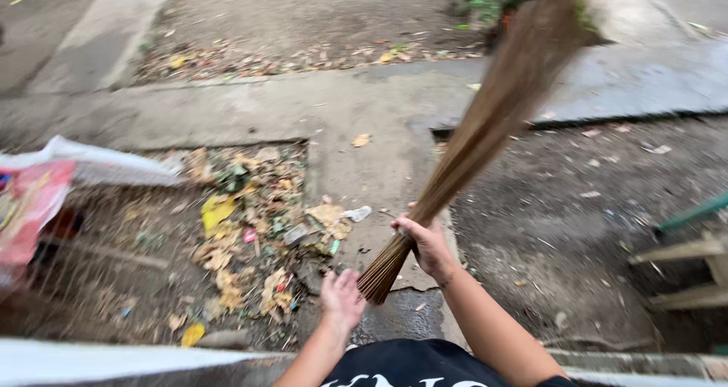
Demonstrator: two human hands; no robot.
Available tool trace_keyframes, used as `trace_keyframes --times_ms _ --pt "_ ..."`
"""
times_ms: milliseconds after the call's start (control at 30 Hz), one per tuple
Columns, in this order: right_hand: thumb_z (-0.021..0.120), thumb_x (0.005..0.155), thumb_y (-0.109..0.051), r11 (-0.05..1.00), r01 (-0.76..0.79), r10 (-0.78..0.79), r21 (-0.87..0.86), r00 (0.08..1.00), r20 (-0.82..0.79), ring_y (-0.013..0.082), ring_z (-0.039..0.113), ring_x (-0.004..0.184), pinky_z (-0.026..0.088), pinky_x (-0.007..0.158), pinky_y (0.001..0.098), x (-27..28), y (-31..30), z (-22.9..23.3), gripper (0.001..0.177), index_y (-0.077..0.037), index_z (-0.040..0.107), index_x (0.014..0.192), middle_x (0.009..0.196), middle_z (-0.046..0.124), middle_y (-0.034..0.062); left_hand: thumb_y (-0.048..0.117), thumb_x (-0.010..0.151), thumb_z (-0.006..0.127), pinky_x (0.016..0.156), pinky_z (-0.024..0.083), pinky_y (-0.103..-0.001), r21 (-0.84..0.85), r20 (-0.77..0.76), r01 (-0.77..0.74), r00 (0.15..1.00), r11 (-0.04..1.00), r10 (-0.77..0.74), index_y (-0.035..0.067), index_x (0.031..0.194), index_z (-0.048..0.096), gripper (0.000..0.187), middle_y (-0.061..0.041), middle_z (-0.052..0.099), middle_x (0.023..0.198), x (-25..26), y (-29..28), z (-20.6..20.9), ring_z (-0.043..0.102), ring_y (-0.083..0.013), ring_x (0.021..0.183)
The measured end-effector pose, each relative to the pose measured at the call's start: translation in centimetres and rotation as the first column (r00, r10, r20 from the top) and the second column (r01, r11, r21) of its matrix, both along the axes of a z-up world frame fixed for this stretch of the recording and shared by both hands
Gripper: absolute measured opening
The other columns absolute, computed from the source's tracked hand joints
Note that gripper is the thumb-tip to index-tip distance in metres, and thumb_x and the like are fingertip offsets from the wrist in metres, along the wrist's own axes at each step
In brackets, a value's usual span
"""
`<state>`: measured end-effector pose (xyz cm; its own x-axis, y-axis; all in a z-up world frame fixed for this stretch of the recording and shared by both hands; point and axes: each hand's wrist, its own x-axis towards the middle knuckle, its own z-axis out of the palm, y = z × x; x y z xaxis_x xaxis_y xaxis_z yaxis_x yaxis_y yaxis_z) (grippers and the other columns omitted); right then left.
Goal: The person uses a hand broom to sweep debris and leaves off a concrete floor into a drain and toward a pile outside.
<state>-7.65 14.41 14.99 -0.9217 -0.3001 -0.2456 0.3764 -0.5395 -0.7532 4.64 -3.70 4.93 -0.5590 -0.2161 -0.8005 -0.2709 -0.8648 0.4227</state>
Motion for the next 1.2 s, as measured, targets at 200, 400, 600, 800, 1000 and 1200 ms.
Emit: trace_keyframes --times_ms 200,400,600,800,1000,1200 --pt "0.073 0.085 0.000 1.000 -0.011 0.009 -0.026 0.995 -0.101 0.0209 0.066 0.091 0.054 0.091 0.0398 1.3 -1.1 0.7 0.038 -0.006 0.051 0.115 0.092 0.063 0.0064 0.053 0.096 0.038 0.098 0.049 -0.045 0.164 -0.420 0.104 0.907 0.981 -0.026 0.011 0.130 0.064 0.060 -0.012 0.074 0.115 -1.2 3.7 6.5 0.066 -0.0268 0.106" --pt "0.070 0.087 0.003 0.982 0.076 -0.120 -0.173 0.958 -0.260 0.0196 0.065 0.093 0.054 0.102 0.0392 0.5 0.0 2.3 0.038 -0.009 0.052 0.118 0.093 0.062 0.0043 0.052 0.100 0.029 0.095 0.041 -0.038 0.012 -0.270 -0.123 0.955 0.992 0.121 0.013 0.134 0.061 0.061 -0.004 0.068 0.130 -2.0 3.5 7.5 0.061 -0.0180 0.116" --pt "0.061 0.087 0.002 0.982 0.127 -0.129 -0.143 0.992 -0.007 0.0241 0.067 0.089 0.055 0.093 0.0421 -1.8 0.4 0.6 0.026 -0.012 0.051 0.107 0.089 0.064 0.0099 0.035 0.107 0.043 0.113 0.045 -0.049 -0.006 -0.478 -0.299 0.839 0.954 0.260 -0.002 0.134 0.054 0.047 -0.016 0.060 0.126 -3.3 4.9 10.1 0.056 -0.0311 0.122" --pt "0.063 0.100 -0.009 0.959 0.127 -0.021 -0.254 0.923 0.384 0.0208 0.065 0.092 0.060 0.097 0.0395 -3.7 2.3 -3.2 0.007 -0.007 0.057 0.098 0.093 0.064 0.0087 0.031 0.111 0.035 0.127 0.037 -0.044 -0.839 -0.309 -0.514 0.722 -0.181 -0.619 0.010 0.126 0.069 0.043 -0.012 0.063 0.144 -1.5 7.8 16.7 0.053 -0.0271 0.143" --pt "0.039 0.102 -0.033 0.971 -0.015 0.155 -0.240 0.804 0.574 0.0256 0.069 0.095 0.058 0.089 0.0421 -2.7 2.8 -5.0 0.034 -0.007 0.061 0.105 0.102 0.071 0.0131 0.029 0.105 0.046 0.127 0.020 -0.048 -0.778 -0.014 -0.453 0.705 -0.435 -0.709 0.005 0.135 0.069 0.045 -0.016 0.060 0.148 -1.7 9.6 19.5 0.046 -0.0342 0.147" --pt "0.036 0.111 -0.036 0.928 -0.077 0.171 -0.365 0.957 0.233 0.0217 0.059 0.114 0.051 0.096 0.0356 -2.1 4.0 -18.9 0.038 -0.014 0.058 0.133 0.126 0.061 0.0081 0.032 0.101 0.049 0.128 0.026 -0.047 -0.853 0.212 -0.296 0.555 -0.429 -0.804 0.013 0.123 0.071 0.037 -0.011 0.066 0.138 -4.0 11.0 17.8 0.052 -0.0309 0.144"
